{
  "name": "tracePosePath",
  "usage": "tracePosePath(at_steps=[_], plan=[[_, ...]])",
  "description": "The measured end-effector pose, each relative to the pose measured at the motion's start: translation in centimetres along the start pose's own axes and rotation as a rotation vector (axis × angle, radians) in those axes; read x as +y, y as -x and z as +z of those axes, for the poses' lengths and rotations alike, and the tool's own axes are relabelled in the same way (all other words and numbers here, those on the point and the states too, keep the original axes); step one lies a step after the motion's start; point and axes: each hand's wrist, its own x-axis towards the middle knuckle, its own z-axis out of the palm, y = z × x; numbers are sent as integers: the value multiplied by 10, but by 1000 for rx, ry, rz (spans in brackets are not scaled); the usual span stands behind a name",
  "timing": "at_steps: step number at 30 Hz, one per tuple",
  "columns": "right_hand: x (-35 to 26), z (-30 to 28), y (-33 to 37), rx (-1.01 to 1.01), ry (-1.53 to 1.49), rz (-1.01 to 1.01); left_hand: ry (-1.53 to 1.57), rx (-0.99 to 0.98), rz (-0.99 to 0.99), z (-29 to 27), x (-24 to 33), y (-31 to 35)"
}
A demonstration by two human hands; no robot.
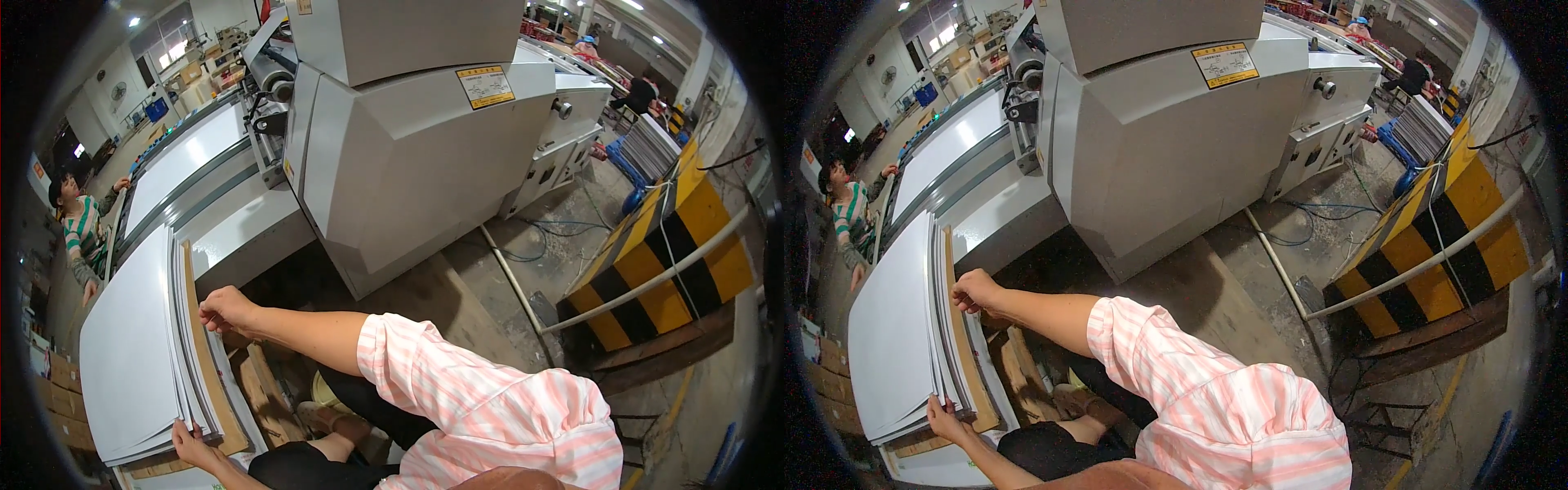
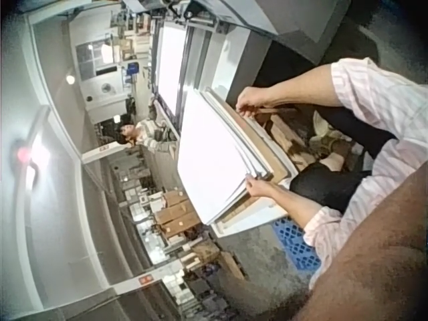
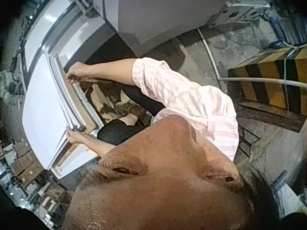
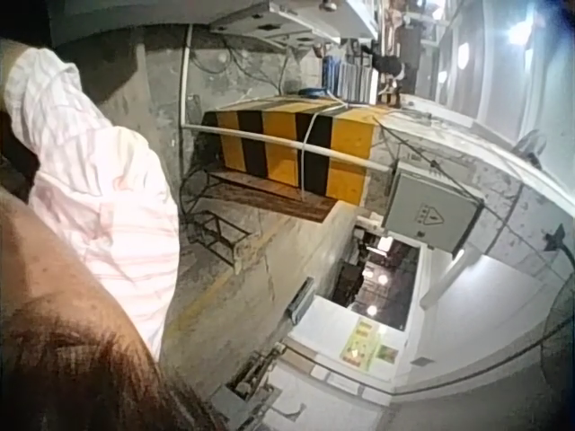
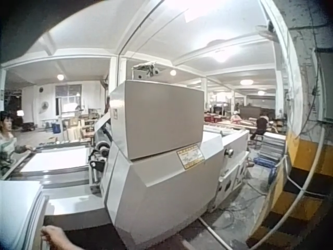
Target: Flipping through a stack of large white sheets of paper or plastic on a work table for inspection or preparation.
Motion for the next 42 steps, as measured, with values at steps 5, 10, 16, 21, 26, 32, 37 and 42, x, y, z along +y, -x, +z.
tracePosePath(at_steps=[5, 10, 16, 21, 26, 32, 37, 42], plan=[[-7, 11, 7, -5, 40, 0, 34, -28, -12, -1, -1, 3], [3, 34, 3, -71, 17, 18, 3, -12, 38, -18, -11, -13], [27, 39, -6, 28, 328, -68, -87, 22, -119, 10, -2, 6], [17, 96, 6, -197, 350, -206, -28, -17, -18, 3, 19, 10], [42, 132, 0, -414, 752, -375, 174, -42, -32, -7, 6, 18], [72, 136, 8, -610, 1361, -1055, 254, -43, 22, -1, -1, 17], [65, 140, -4, -485, 1597, -855, 522, -52, -85, -6, 21, 27], [54, 165, 14, -687, 1596, -652, 688, -36, -144, -17, 20, 24]])
